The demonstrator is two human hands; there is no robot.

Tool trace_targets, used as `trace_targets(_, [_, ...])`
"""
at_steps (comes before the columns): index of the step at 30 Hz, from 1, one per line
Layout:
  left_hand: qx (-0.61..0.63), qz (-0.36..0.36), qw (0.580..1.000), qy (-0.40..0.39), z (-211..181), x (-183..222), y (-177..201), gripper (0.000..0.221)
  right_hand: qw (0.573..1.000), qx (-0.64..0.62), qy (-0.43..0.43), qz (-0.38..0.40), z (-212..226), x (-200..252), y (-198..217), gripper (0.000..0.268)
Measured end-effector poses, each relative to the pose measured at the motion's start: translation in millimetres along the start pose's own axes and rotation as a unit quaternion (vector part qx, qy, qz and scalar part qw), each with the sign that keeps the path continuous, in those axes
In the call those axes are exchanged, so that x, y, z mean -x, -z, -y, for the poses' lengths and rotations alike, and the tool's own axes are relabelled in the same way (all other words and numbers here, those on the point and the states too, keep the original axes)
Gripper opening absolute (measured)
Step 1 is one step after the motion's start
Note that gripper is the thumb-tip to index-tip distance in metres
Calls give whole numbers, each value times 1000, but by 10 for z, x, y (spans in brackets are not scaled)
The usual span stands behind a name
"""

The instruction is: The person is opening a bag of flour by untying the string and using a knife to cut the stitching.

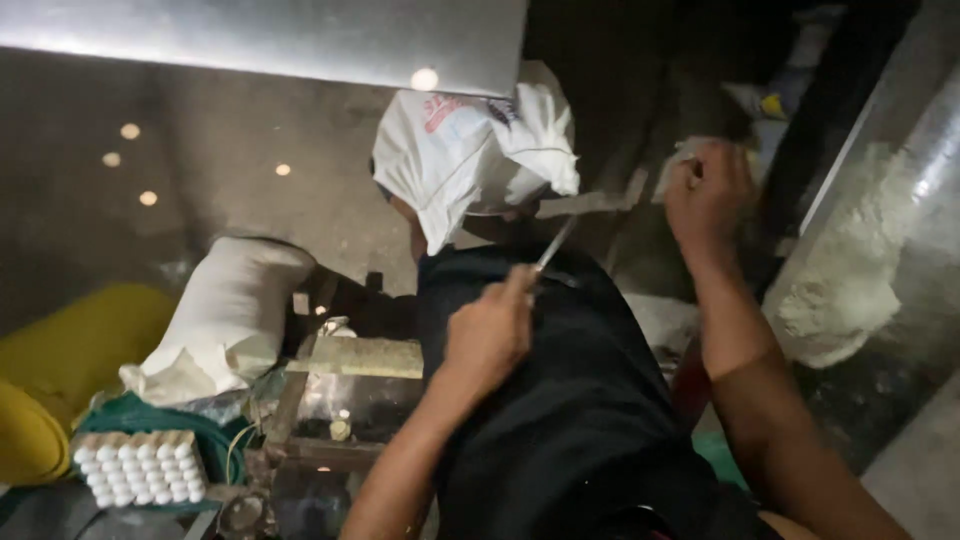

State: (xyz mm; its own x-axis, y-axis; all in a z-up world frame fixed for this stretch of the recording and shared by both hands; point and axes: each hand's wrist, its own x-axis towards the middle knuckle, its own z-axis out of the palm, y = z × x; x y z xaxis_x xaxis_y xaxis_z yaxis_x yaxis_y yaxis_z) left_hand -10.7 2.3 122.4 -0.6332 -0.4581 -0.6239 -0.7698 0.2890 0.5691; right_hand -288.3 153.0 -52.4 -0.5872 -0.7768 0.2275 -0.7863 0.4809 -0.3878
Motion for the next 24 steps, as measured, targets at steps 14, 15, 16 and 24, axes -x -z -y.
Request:
trace_targets(14, [-80, -410, 906, -72, 900, -1740, 1076, 48, 971, -32, -137, 193, -319, 793, -555, 29])
trace_targets(15, [-104, -418, 900, -60, 938, -1811, 1077, 50, 982, -31, -71, 173, -203, 707, -519, 22])
trace_targets(16, [-105, -418, 900, -60, 981, -1866, 1079, 50, 982, -32, -72, 172, -26, 539, -494, 22])
trace_targets(24, [-147, -500, 843, -135, 571, -1606, 1099, 50, 771, -350, -450, 282, 561, -52, -949, 22])
